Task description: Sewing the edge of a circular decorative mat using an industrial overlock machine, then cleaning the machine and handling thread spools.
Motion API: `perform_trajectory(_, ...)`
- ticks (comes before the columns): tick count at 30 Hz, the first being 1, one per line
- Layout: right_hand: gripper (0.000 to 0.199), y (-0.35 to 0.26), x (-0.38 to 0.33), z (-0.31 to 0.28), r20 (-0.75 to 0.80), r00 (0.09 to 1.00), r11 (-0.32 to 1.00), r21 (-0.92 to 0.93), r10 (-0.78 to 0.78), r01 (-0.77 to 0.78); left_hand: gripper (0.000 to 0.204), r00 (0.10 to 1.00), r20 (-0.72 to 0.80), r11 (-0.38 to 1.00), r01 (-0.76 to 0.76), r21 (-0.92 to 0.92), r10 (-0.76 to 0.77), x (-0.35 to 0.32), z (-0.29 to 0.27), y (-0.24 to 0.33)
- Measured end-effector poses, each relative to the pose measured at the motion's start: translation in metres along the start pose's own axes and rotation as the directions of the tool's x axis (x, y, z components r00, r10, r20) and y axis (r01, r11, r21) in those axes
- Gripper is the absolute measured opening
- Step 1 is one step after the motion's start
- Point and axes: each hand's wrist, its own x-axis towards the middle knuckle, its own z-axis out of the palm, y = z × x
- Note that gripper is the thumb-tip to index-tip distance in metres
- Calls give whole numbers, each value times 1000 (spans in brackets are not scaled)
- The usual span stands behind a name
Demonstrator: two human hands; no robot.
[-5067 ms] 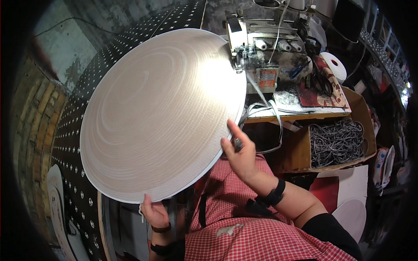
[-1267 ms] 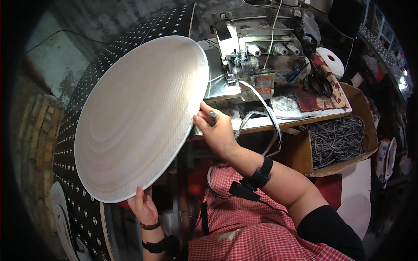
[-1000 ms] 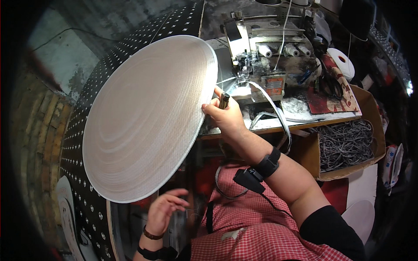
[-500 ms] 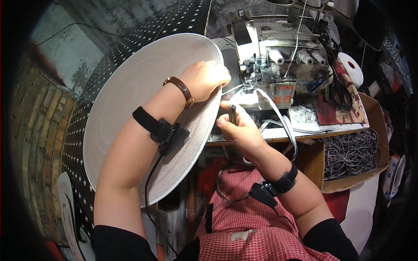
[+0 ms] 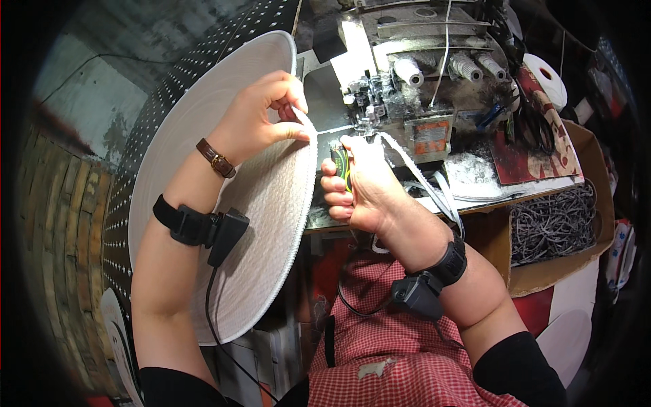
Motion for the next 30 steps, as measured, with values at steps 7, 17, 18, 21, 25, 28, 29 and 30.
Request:
perform_trajectory(7, 42, 2, 2, 2, -54, 998, 999, 39, -23, 25, 27, 1000, 11, 1000, -11, 20, 11, 4, 3, -6)
perform_trajectory(17, 43, 3, -5, 7, -102, 987, 978, -180, -121, 101, 25, 998, 63, 992, -7, -129, 15, 9, -9, -11)
perform_trajectory(18, 44, 5, -5, 6, -73, 986, 960, -249, -151, 129, 25, 998, 64, 989, -4, -145, 13, 8, -10, -12)
perform_trajectory(21, 44, 7, -4, 7, -67, 975, 941, -282, -211, 184, 25, 997, 67, 984, -11, -177, 23, 10, -9, -13)
perform_trajectory(25, 44, 6, -2, 9, -79, 969, 928, -315, -235, 199, 24, 997, 73, 983, 0, -182, 14, 10, -10, -11)
perform_trajectory(28, 44, 7, -1, 9, -32, 967, 913, -341, -251, 226, 24, 998, 56, 978, -1, -208, 13, 11, -9, -11)
perform_trajectory(29, 44, 8, 0, 10, -30, 964, 905, -353, -263, 236, 24, 998, 55, 978, 1, -209, 11, 11, -10, -11)
perform_trajectory(30, 44, 9, 0, 11, -28, 961, 898, -365, -276, 247, 24, 998, 57, 975, 10, -221, 3, 10, -10, -11)
